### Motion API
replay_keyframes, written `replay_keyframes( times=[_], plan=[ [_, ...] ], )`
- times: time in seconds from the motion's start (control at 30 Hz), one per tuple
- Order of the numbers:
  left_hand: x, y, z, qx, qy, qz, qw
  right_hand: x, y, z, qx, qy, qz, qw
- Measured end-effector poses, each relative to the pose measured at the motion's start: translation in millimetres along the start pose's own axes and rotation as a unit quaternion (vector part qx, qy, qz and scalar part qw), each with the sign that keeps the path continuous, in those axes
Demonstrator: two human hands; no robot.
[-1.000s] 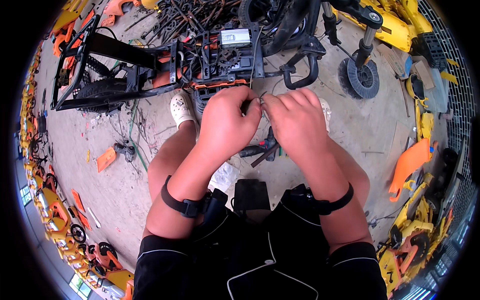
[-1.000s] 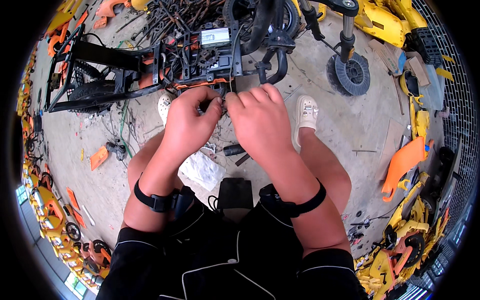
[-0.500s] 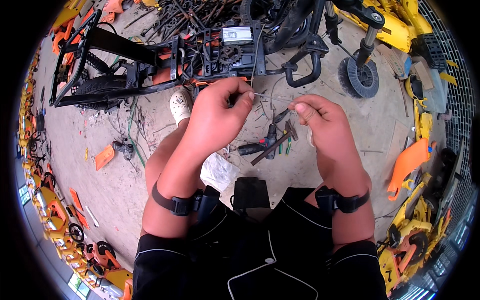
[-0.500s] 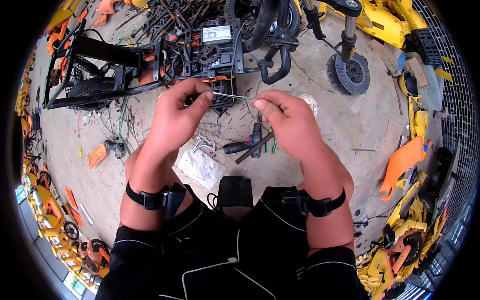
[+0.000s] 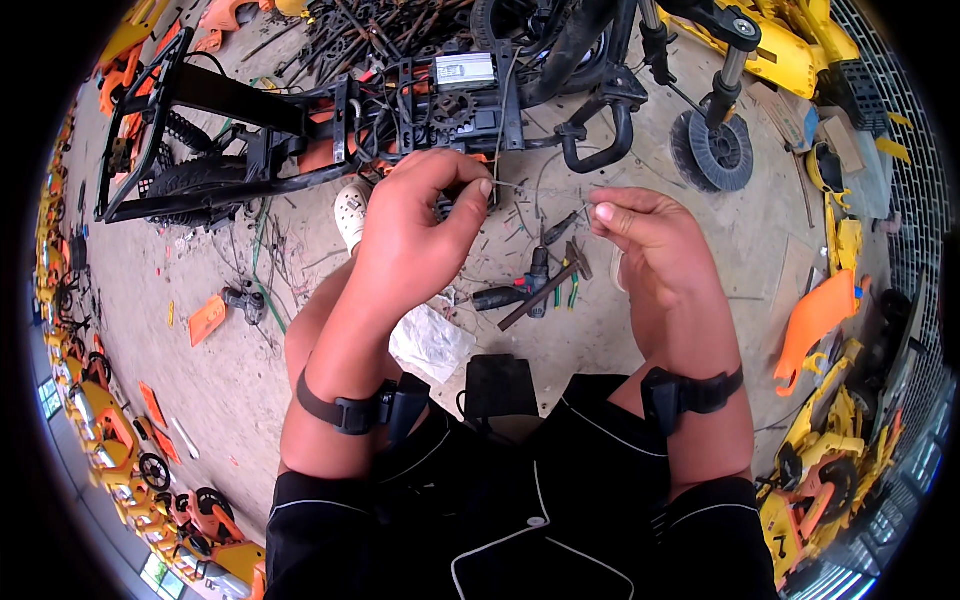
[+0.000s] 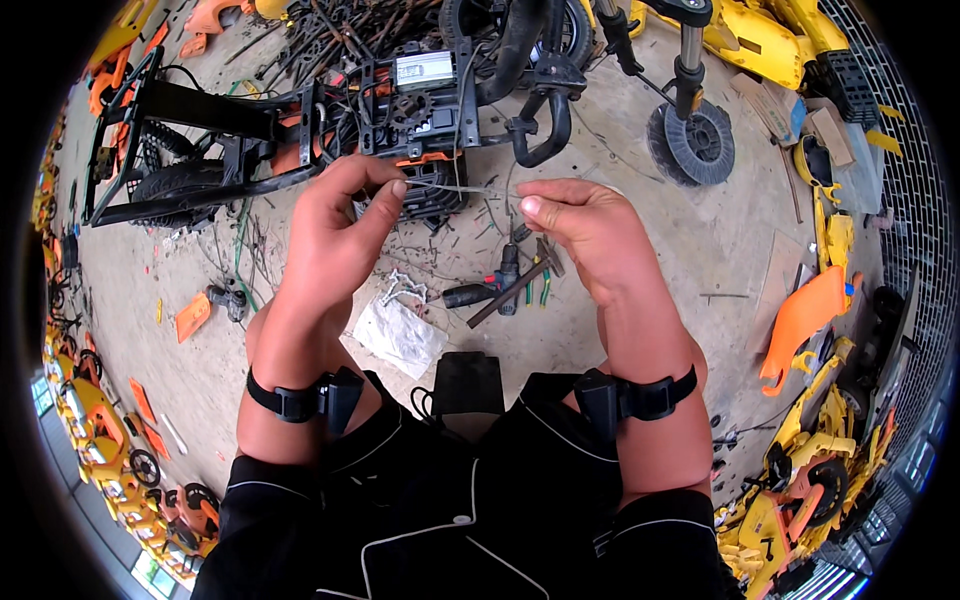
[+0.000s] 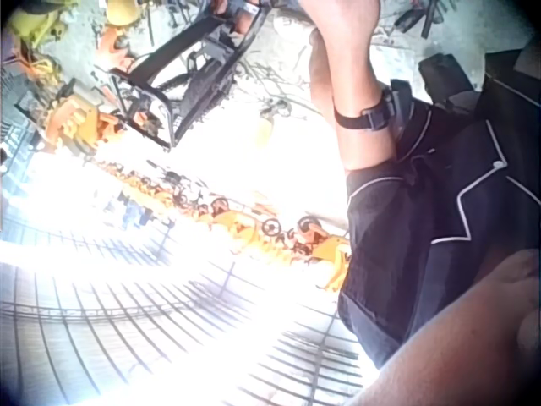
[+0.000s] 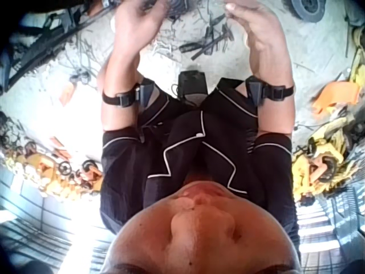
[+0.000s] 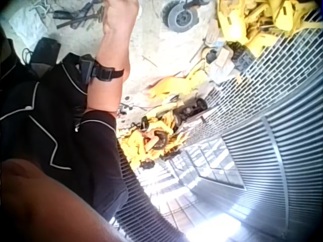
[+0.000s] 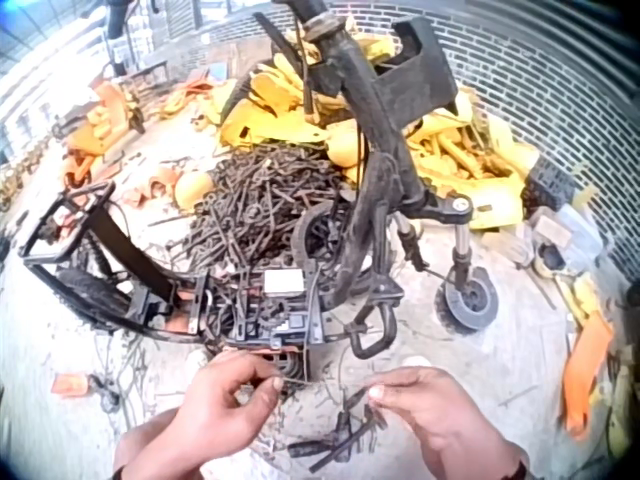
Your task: The person manipulates wires and small metal components on an electric scooter frame by hand, at one point using a hammer to tap a metal part.
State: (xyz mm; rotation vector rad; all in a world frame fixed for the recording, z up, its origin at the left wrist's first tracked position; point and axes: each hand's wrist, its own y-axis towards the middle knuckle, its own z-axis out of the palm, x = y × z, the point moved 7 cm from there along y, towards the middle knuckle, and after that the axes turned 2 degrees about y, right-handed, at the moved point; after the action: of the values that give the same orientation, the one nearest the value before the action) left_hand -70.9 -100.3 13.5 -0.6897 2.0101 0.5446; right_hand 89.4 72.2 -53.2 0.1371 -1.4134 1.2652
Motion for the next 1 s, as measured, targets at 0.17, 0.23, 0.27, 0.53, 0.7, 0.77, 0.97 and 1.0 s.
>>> replay_keyframes(
  times=[0.17,0.23,0.27,0.53,0.7,0.77,0.97,1.0],
  plan=[
    [-3.3,0.3,-0.8,-0.003,0.009,0.012,1.0,-2.9,3.1,-1.6,-0.011,-0.032,-0.034,0.999],
    [-7.3,1.3,-0.7,-0.004,0.024,0.031,0.999,-3.5,4.2,-1.9,-0.023,-0.078,-0.056,0.995],
    [-9.7,2.0,-0.6,-0.005,0.032,0.046,0.998,-3.9,4.8,-1.5,-0.026,-0.089,-0.057,0.994],
    [-25.6,2.6,-3.2,0.006,0.079,0.141,0.987,1.2,7.2,5.2,-0.042,-0.085,-0.101,0.99],
    [-30.1,1.5,-3.1,0.016,0.105,0.17,0.98,4.8,6.8,8.7,-0.071,-0.229,-0.172,0.956],
    [-27.6,1.8,-6.9,-0.01,0.112,0.175,0.978,12.7,3.1,16.3,-0.081,-0.304,-0.214,0.925],
    [-15.8,6.2,-17.3,-0.036,0.082,0.126,0.988,27.4,-9.3,27.7,-0.081,-0.357,-0.263,0.893],
    [-12.4,6.9,-18.3,-0.04,0.072,0.11,0.99,22.3,-7.3,27.0,-0.064,-0.317,-0.241,0.915]
  ],
)
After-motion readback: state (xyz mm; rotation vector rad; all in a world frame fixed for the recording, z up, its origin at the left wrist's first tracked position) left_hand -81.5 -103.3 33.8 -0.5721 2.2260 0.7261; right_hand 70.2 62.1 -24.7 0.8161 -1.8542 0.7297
